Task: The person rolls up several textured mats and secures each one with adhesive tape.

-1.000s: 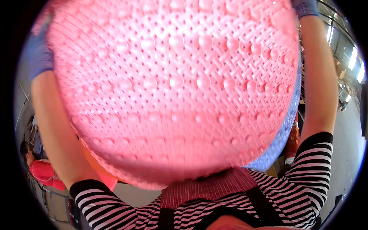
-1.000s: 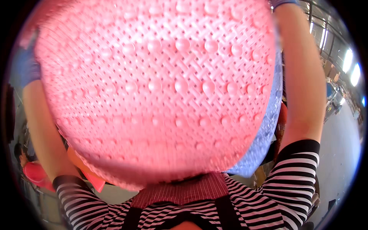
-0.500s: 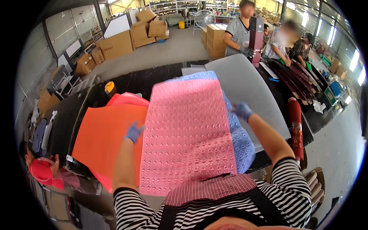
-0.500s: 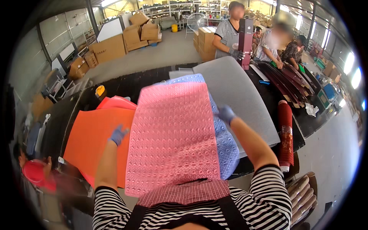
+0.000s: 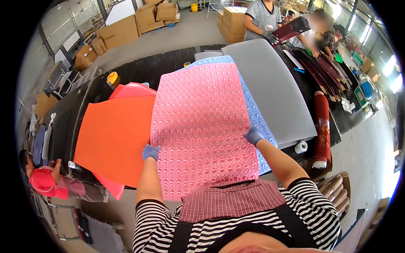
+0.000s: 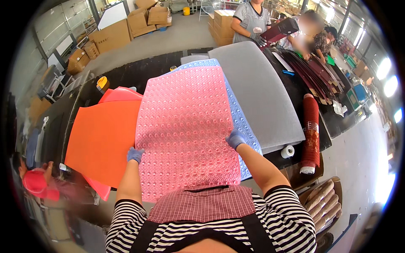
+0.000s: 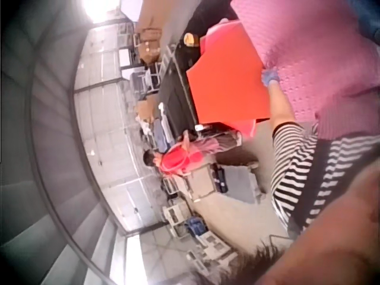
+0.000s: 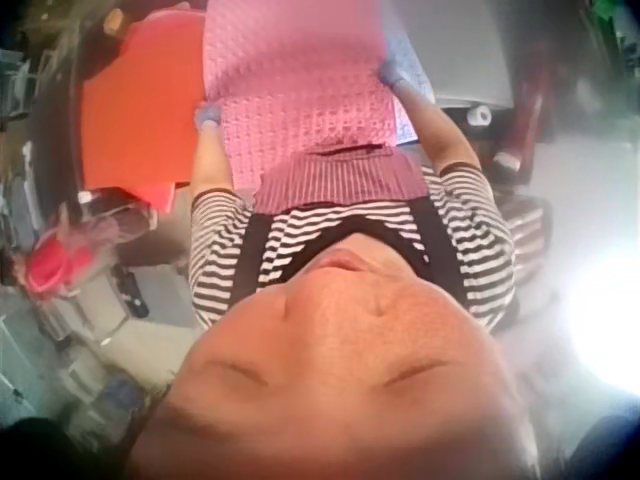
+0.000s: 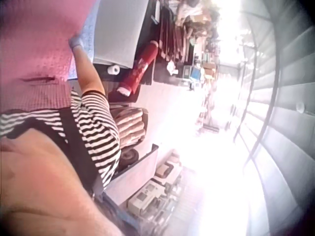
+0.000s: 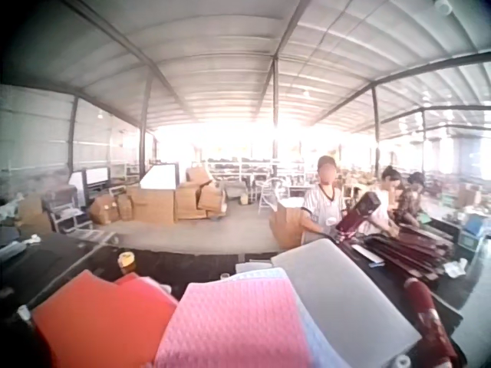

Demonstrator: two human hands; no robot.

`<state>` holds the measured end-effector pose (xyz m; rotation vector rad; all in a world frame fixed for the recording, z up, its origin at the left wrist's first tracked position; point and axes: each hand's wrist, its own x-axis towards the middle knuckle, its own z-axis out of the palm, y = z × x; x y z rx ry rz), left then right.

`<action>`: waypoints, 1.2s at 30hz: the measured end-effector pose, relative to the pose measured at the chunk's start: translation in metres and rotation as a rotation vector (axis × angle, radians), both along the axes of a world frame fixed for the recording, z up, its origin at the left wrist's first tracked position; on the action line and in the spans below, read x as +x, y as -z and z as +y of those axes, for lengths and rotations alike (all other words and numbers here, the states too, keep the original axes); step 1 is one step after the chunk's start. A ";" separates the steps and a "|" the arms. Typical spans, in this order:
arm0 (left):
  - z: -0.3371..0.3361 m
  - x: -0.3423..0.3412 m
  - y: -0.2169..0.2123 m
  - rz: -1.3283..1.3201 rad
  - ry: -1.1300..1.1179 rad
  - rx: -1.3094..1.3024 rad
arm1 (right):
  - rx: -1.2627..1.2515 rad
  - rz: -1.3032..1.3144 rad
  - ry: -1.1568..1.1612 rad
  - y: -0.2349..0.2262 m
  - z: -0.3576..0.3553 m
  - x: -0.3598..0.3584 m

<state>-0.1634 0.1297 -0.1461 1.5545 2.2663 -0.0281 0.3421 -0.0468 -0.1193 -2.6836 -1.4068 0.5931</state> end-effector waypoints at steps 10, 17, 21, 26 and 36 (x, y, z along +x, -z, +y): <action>0.028 0.024 -0.005 -0.590 0.316 0.374 | 0.128 0.303 0.160 0.013 0.028 0.005; 0.053 0.072 -0.167 -0.684 0.505 0.702 | 0.772 0.084 -0.246 -0.096 0.084 -0.024; 0.070 0.104 -0.274 -0.733 0.657 1.068 | 0.943 -0.177 -0.329 -0.219 0.127 -0.001; 0.118 0.114 -0.297 -0.518 0.606 0.965 | 0.715 0.329 -0.255 -0.248 0.148 0.094; 0.087 -0.009 0.047 -0.070 0.692 -0.051 | 0.298 0.713 -0.064 0.032 0.076 0.107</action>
